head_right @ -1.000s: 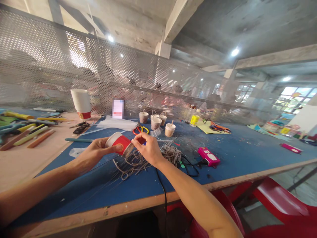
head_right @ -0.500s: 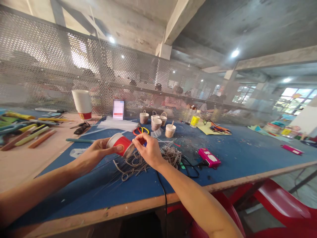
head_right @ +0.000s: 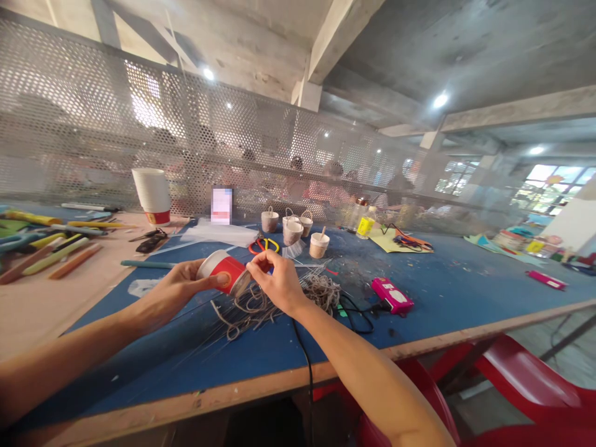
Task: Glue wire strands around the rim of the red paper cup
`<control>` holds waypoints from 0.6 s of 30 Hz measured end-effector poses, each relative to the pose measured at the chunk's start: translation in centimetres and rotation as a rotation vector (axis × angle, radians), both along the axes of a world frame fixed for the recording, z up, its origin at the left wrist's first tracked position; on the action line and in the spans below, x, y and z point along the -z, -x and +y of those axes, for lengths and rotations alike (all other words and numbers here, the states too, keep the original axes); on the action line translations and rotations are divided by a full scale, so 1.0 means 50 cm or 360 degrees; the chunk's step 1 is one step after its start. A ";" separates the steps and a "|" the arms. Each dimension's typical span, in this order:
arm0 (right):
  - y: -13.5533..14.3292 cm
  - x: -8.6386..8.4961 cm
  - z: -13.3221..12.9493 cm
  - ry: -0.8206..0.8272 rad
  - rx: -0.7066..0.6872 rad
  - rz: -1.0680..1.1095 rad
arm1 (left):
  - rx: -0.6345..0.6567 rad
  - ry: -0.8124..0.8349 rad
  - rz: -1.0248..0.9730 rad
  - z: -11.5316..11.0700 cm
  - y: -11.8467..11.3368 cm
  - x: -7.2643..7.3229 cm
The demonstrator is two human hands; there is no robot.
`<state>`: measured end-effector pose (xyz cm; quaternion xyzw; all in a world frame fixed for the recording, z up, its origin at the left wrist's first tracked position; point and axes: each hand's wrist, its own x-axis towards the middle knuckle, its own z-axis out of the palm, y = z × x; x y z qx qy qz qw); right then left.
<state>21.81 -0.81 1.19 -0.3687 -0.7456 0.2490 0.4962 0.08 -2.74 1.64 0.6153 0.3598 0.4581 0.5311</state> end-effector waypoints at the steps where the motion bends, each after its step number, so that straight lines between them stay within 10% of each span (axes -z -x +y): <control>1: 0.000 0.001 0.002 0.0039 -0.0024 0.0024 | -0.0005 0.0005 -0.0004 -0.001 -0.001 -0.001; 18: -0.004 0.016 0.041 0.0747 -0.0382 0.0365 | -0.0010 -0.0041 0.0044 0.001 0.002 0.010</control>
